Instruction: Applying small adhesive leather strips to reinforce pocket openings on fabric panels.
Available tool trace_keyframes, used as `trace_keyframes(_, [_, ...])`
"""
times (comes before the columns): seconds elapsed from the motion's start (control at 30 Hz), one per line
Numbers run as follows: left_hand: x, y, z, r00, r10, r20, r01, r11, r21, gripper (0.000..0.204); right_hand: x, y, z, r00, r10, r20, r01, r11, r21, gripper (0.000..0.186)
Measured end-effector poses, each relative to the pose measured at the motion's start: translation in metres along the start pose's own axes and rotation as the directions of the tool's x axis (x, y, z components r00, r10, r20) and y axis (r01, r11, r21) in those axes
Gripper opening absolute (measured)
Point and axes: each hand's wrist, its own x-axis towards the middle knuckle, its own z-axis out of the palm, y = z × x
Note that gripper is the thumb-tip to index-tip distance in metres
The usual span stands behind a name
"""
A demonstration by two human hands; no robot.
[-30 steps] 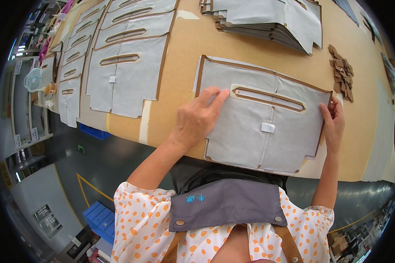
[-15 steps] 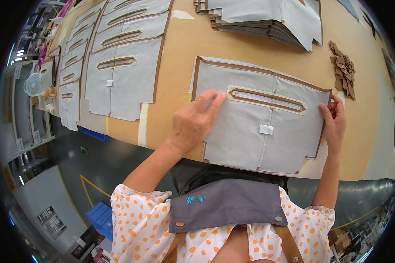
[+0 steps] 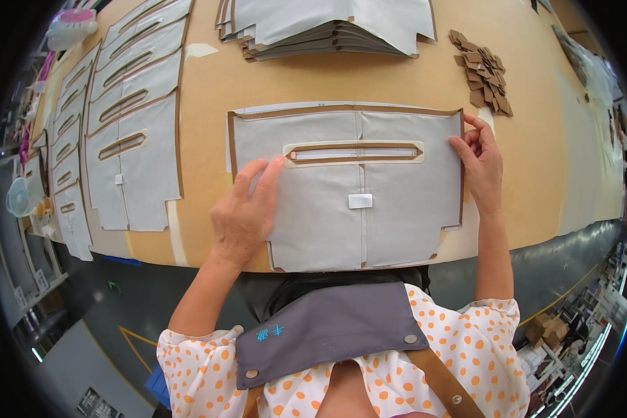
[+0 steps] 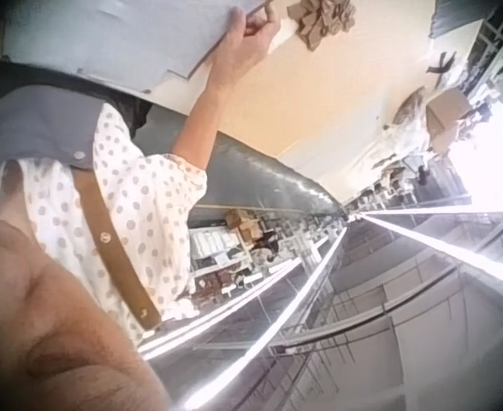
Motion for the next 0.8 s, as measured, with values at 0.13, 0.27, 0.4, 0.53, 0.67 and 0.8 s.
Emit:
trace_keyframes(0.13, [0.003,0.003,-0.002,0.996,-0.004,0.095,-0.006,0.994,0.106,0.049,-0.004,0.0,-0.002,1.0,0.004,-0.005,-0.004,1.0,-0.005,0.041])
trace_keyframes(0.27, [0.002,0.002,-0.003,0.995,0.019,0.101,-0.029,0.994,0.107,0.049,-0.011,0.0,-0.004,1.0,0.003,0.002,-0.003,0.999,-0.05,0.042])
trace_keyframes(0.4, [0.005,0.001,-0.003,0.995,0.036,0.091,-0.043,0.995,0.085,0.053,-0.012,-0.003,-0.005,1.0,-0.001,-0.004,0.001,0.999,-0.033,0.043])
trace_keyframes(0.53, [0.005,0.002,-0.005,0.995,0.045,0.087,-0.052,0.995,0.08,0.054,-0.011,0.001,-0.002,1.0,0.028,0.001,-0.028,0.999,0.028,0.044])
trace_keyframes(0.67, [0.006,0.003,-0.007,0.989,0.021,0.148,-0.039,0.992,0.119,0.051,-0.012,-0.005,-0.001,1.0,0.016,-0.014,-0.016,0.999,-0.034,0.044])
trace_keyframes(0.8, [0.007,0.002,-0.009,0.991,0.037,0.129,-0.049,0.994,0.095,0.052,-0.012,-0.009,0.0,0.999,0.012,-0.033,-0.013,0.998,-0.054,0.044])
